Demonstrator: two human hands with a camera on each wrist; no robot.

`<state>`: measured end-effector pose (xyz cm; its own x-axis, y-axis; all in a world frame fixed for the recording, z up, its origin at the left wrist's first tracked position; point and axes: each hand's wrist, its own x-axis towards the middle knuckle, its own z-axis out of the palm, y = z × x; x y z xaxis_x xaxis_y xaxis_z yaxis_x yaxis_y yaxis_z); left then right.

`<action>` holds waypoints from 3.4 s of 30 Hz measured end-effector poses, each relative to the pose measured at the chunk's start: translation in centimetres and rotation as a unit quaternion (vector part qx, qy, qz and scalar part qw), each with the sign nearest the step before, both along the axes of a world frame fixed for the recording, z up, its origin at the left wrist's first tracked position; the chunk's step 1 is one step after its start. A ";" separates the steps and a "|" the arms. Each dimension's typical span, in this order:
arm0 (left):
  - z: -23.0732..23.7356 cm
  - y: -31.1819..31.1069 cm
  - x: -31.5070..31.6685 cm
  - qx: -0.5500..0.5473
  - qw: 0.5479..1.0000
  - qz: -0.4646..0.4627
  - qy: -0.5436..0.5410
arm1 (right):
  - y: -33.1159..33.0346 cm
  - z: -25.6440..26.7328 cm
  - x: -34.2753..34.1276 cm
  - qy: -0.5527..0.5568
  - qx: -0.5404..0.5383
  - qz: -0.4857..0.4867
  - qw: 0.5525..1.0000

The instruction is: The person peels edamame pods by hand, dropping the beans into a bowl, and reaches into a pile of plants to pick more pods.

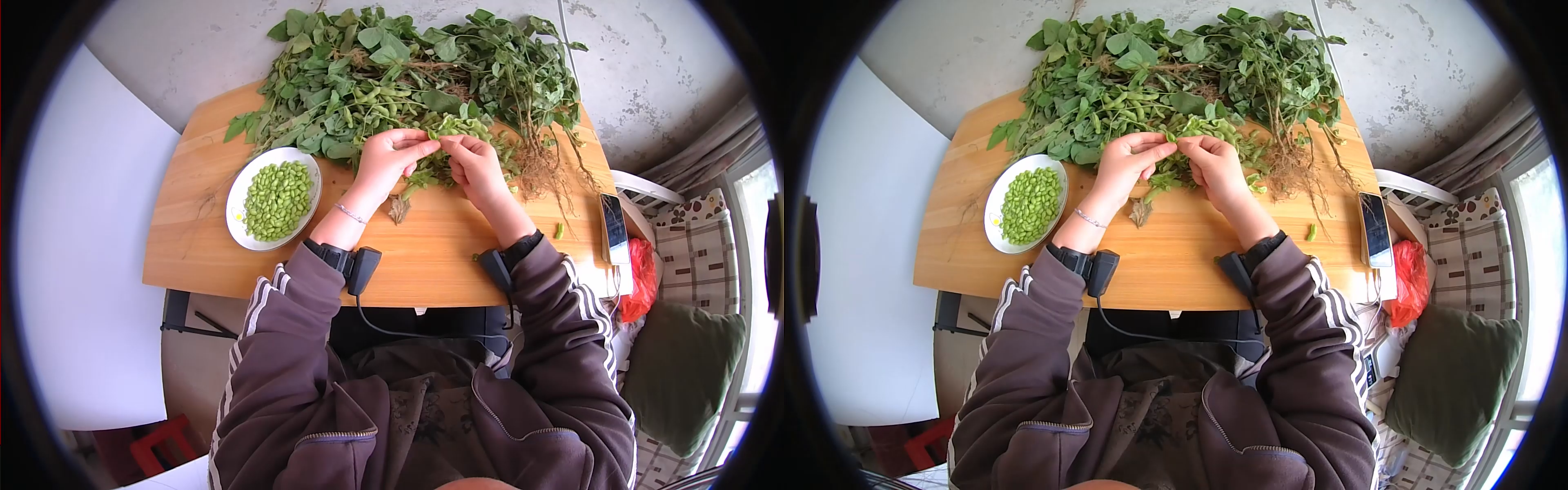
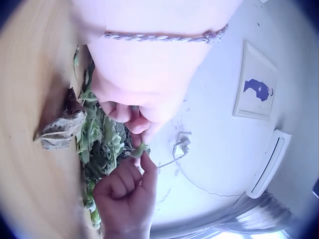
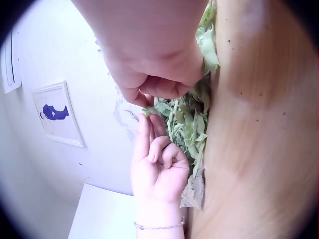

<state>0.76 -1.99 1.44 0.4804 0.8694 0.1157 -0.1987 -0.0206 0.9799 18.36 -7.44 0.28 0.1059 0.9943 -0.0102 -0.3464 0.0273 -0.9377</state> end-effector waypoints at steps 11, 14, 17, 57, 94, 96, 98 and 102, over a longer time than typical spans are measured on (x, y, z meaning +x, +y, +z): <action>-0.6 0.1 0.0 0.049 0.999 -0.016 0.015 | -0.4 1.0 -0.4 -0.117 0.000 -0.029 0.993; -0.8 0.4 -0.1 0.052 0.997 -0.042 0.030 | -0.4 1.1 -0.5 -0.129 -0.005 -0.034 0.991; -0.3 0.0 -0.2 0.061 0.996 -0.049 0.033 | -0.4 0.9 -0.3 -0.138 0.004 -0.032 0.990; -0.4 0.4 -0.1 0.016 0.999 -0.042 -0.007 | -0.5 1.2 0.0 -0.352 0.087 -0.125 0.923; -0.2 -0.3 0.3 0.022 0.998 -0.049 -0.026 | -0.5 1.3 -0.4 -0.214 0.065 -0.125 0.967; -0.2 -0.3 0.3 0.023 0.999 -0.038 -0.019 | -0.6 1.4 -0.5 -0.164 0.061 -0.117 0.978; -0.4 0.1 0.3 0.026 1.000 -0.014 -0.003 | -0.6 1.4 -0.4 -0.084 0.057 -0.109 0.989; -0.5 0.6 0.0 0.037 0.999 0.026 -0.003 | 0.0 0.6 0.8 0.109 0.022 -0.047 0.993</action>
<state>0.77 -1.40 0.98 0.4333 0.8826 0.1824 -0.2004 -0.1029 0.9743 19.12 -7.43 0.84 0.1990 0.9800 -0.0002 -0.5341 0.1083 -0.8384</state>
